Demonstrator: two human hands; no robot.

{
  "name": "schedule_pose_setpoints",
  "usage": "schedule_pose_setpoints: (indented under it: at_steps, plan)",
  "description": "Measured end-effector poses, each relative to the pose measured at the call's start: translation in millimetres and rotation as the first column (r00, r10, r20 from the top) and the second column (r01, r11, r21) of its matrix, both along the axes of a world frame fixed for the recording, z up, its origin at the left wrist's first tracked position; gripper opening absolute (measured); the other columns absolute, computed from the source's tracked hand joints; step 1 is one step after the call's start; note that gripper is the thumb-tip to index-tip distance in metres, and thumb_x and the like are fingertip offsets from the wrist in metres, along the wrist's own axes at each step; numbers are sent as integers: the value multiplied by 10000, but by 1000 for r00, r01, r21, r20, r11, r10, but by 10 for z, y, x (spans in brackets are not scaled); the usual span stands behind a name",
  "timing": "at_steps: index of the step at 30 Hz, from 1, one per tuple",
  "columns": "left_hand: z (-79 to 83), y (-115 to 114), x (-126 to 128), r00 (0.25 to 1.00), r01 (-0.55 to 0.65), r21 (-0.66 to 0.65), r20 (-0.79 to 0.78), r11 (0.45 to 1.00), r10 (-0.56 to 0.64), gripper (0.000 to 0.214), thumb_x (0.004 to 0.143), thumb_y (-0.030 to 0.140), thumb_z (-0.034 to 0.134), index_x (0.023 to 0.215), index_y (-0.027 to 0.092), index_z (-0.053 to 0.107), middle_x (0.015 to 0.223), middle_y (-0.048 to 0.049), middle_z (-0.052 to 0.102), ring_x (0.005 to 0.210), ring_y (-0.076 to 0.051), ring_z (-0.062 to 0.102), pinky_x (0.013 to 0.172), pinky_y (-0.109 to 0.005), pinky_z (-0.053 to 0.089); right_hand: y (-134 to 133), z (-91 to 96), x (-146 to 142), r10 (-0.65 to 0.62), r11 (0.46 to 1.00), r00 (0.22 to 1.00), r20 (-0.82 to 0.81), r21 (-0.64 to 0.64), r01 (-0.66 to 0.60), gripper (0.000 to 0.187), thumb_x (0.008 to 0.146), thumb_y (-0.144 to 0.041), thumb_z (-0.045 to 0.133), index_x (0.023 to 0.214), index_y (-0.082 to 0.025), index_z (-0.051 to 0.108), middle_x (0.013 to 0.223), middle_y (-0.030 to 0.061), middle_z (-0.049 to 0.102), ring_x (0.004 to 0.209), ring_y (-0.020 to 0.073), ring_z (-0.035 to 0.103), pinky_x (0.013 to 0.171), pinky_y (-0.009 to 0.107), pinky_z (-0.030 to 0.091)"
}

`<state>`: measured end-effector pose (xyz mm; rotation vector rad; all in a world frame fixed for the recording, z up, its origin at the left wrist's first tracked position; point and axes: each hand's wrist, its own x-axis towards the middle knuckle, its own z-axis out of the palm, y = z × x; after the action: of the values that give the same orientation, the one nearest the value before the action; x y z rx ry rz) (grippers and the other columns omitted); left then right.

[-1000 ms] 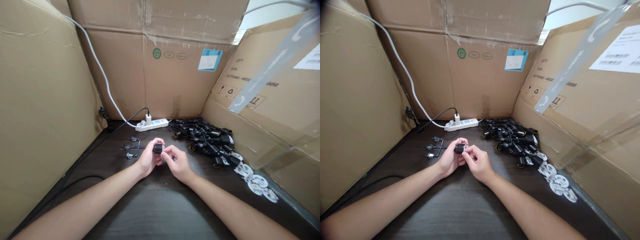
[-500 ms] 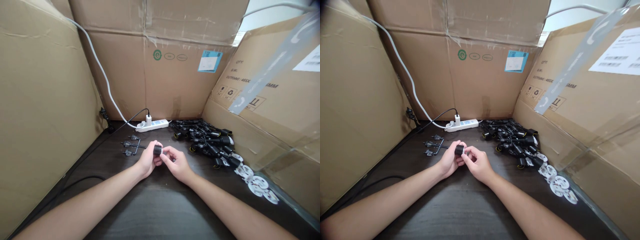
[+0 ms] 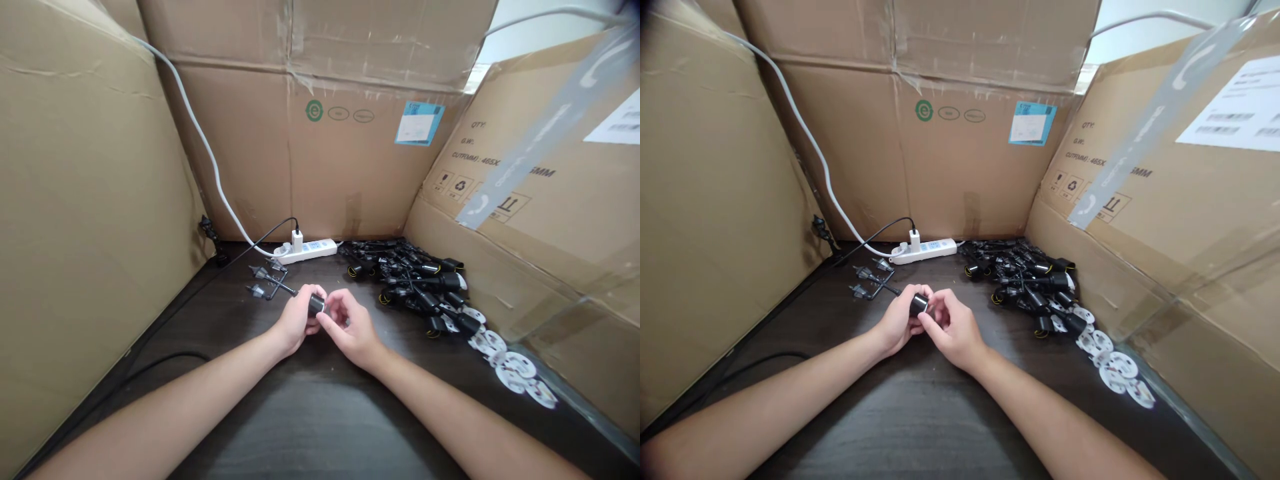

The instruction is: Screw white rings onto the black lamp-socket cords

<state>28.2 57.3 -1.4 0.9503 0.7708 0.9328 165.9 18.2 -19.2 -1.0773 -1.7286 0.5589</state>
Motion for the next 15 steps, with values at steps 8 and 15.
schedule_pose_setpoints:
  at_steps: [8,15]
  plan:
    - [56,-32,32,976,-41,192,-202,981,80,286,799,467,573,786,211,445,650,58,443,450,-63,375,361,-154,227,15,41,-3,-10,999,996,86,41,7,286,809,-259,715,1071,-203,616,840,4,553,601,131,536,548,255,448]
    - [-17,-12,-14,995,58,139,-86,989,-47,281,824,481,547,940,257,422,558,115,355,356,-43,210,360,-153,124,82,42,-26,-91,991,985,-147,-108,75,258,771,-270,716,994,-182,620,843,20,634,515,101,513,473,233,416]
